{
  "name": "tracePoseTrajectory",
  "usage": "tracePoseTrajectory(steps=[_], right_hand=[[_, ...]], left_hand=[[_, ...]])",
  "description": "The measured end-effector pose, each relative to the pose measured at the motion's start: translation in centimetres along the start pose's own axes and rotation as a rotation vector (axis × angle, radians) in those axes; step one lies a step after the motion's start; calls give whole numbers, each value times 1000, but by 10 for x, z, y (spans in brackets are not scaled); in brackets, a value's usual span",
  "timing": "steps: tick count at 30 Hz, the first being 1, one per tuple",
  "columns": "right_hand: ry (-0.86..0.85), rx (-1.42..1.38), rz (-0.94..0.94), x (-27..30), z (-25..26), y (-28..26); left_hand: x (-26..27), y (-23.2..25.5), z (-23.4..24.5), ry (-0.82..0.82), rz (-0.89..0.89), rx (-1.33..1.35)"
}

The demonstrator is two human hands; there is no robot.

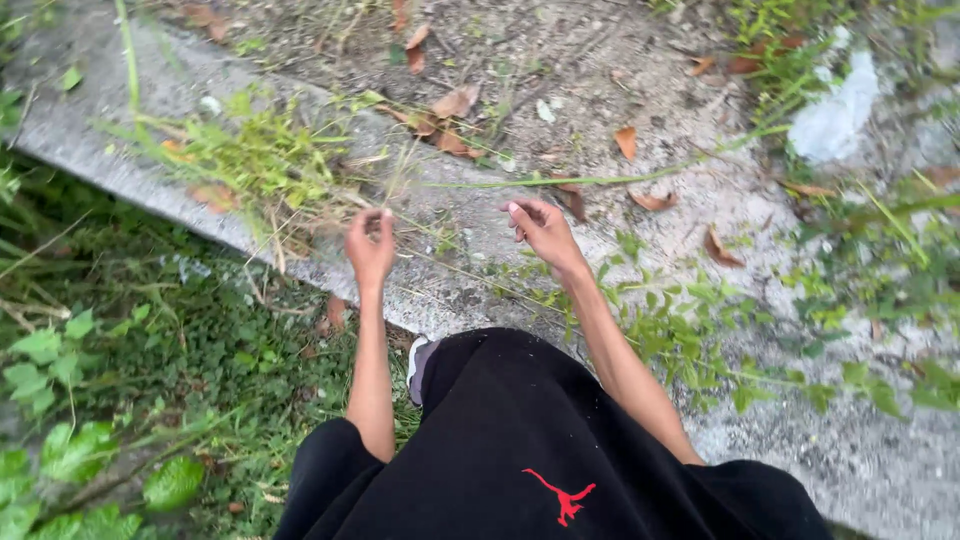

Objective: Removing weeds and dry leaves from a concrete edge in a garden area.

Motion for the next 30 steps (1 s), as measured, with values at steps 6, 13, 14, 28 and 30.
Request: tracePoseTrajectory(steps=[6, 13, 14, 28, 30], right_hand=[[285, -88, 19, 39, 111, 21], [895, -28, 30, 134, 317, 118], [1126, 98, 35, 159, 352, 133], [1496, 421, -265, 204, 523, 215], [1509, 473, -272, 203, 525, 218]], left_hand=[[40, 104, -186, -648, -62, 234], [79, 217, -301, -974, -180, 278], [85, 226, -315, -1034, -207, 280], [103, 217, -352, -1082, -182, 213], [99, 202, -345, -1065, -18, 140]])
Point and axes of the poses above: each hand's wrist, its own x-axis away from the middle knuckle, its own z-axis out of the back of the hand, y = z × x, the point moved 8 cm from there along -x, towards the middle knuckle, and after that the axes turned 9 degrees about -y, right-handed, at the moved point
